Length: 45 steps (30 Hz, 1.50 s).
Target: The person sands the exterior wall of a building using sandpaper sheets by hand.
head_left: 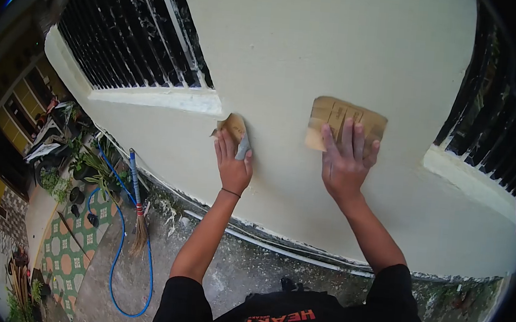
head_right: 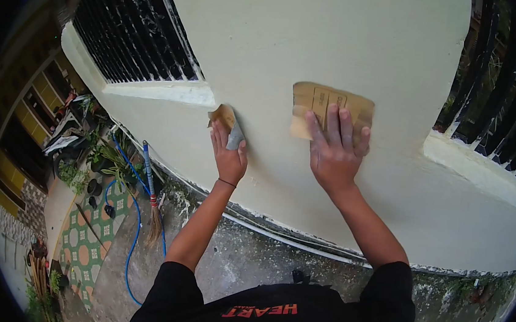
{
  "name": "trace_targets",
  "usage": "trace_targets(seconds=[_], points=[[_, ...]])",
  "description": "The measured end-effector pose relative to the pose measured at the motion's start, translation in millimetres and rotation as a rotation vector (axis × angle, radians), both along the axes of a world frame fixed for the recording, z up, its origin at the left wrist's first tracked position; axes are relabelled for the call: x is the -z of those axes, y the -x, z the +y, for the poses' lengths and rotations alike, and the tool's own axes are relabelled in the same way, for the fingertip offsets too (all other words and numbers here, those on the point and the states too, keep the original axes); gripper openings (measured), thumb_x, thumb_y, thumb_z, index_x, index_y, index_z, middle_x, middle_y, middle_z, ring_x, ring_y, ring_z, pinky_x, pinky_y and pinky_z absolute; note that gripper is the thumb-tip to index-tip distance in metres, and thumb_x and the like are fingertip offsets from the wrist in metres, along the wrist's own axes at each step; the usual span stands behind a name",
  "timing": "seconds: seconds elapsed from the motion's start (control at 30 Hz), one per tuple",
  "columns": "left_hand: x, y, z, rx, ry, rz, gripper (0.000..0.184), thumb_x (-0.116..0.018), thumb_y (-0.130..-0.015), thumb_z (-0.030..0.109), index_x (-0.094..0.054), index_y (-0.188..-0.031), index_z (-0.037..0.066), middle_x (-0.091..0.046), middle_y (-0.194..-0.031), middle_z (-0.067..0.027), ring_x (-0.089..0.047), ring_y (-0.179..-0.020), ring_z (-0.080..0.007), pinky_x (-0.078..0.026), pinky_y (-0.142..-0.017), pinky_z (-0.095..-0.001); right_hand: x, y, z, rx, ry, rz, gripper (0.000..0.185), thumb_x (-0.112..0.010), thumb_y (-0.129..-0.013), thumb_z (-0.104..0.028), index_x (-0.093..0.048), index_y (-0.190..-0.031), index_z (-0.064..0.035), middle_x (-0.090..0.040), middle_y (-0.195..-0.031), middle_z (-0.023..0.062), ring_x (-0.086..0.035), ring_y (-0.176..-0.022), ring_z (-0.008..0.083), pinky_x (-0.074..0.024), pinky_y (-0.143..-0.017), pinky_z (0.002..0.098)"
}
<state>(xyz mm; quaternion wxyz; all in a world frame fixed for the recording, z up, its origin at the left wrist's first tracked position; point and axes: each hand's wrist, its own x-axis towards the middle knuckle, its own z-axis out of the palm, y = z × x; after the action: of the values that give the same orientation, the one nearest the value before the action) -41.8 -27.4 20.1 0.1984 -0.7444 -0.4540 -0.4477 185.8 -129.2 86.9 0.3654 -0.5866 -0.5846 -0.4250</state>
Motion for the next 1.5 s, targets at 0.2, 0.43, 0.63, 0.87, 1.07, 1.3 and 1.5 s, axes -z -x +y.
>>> trace_targets(seconds=[0.2, 0.43, 0.63, 0.87, 1.07, 1.3, 1.5], points=[[-182.7, -49.5, 30.8, 0.260, -0.462, -0.059, 0.050, -0.053, -0.080, 0.024, -0.044, -0.128, 0.018, -0.023, -0.138, -0.0253, -0.021, -0.127, -0.0446, -0.023, -0.099, -0.0536, -207.5, 10.1, 19.8, 0.242, -0.299, -0.098, 0.052, -0.055, -0.076, -0.023, -0.046, -0.127, -0.0240, -0.035, -0.137, 0.0076, -0.028, -0.129, 0.0201, -0.0108, -0.105, 0.0424], [-340.4, -53.1, 33.5, 0.185, -0.718, -0.275, 0.044, -0.042, -0.088, 0.023, -0.041, -0.128, 0.005, -0.029, -0.137, -0.0186, -0.026, -0.128, -0.0324, -0.020, -0.104, -0.0438, -46.0, 28.6, 27.1, 0.216, -0.014, -0.285, 0.045, -0.053, -0.076, -0.019, -0.052, -0.119, -0.0328, -0.037, -0.136, 0.0023, -0.026, -0.130, 0.0164, -0.0035, -0.109, 0.0411], [-197.8, -64.8, 15.5, 0.448, -0.412, 0.093, 0.059, -0.054, -0.070, 0.015, -0.045, -0.127, 0.031, -0.039, -0.132, -0.0130, -0.031, -0.127, -0.0278, -0.010, -0.107, -0.0421, -234.8, -21.5, 14.0, 0.280, -0.557, -0.120, 0.036, -0.048, -0.085, -0.025, -0.053, -0.120, -0.0207, -0.038, -0.133, 0.0139, -0.030, -0.127, 0.0281, -0.0144, -0.105, 0.0435], [-300.2, -44.1, 41.5, 0.249, -0.679, -0.137, 0.041, -0.043, -0.088, 0.033, -0.046, -0.127, 0.018, -0.030, -0.139, -0.0126, -0.025, -0.129, -0.0286, -0.016, -0.104, -0.0445, -213.3, -4.6, 17.0, 0.271, -0.347, -0.194, 0.040, -0.051, -0.083, -0.025, -0.050, -0.123, -0.0290, -0.034, -0.136, 0.0134, -0.027, -0.129, 0.0272, -0.0138, -0.106, 0.0402], [-360.3, -70.7, 56.2, 0.074, -0.763, -0.283, 0.045, -0.033, -0.091, 0.039, -0.044, -0.128, 0.016, -0.029, -0.139, -0.0138, -0.023, -0.129, -0.0299, -0.014, -0.105, -0.0437, -148.9, -33.8, -14.1, 0.161, -0.140, -0.241, 0.038, -0.054, -0.081, -0.024, -0.054, -0.116, -0.0360, -0.039, -0.134, 0.0077, -0.030, -0.128, 0.0218, -0.0145, -0.108, 0.0374], [-267.2, -87.1, 11.8, 0.262, -0.624, 0.033, 0.040, -0.038, -0.090, 0.034, -0.045, -0.128, 0.022, -0.030, -0.139, -0.0100, -0.024, -0.130, -0.0266, -0.012, -0.106, -0.0442, -216.9, -49.6, -6.1, 0.237, -0.469, -0.033, 0.042, -0.051, -0.082, -0.025, -0.049, -0.124, -0.0254, -0.037, -0.134, 0.0147, -0.029, -0.127, 0.0287, -0.0155, -0.105, 0.0431], [-333.9, -85.9, 26.2, 0.222, -0.749, -0.265, 0.050, -0.028, -0.093, 0.038, -0.039, -0.127, 0.002, -0.027, -0.140, -0.0131, -0.022, -0.130, -0.0304, -0.014, -0.104, -0.0469, -63.2, -40.6, -7.0, 0.124, -0.180, -0.202, 0.042, -0.053, -0.079, -0.027, -0.050, -0.121, -0.0342, -0.036, -0.137, 0.0020, -0.028, -0.129, 0.0167, -0.0085, -0.109, 0.0395]])
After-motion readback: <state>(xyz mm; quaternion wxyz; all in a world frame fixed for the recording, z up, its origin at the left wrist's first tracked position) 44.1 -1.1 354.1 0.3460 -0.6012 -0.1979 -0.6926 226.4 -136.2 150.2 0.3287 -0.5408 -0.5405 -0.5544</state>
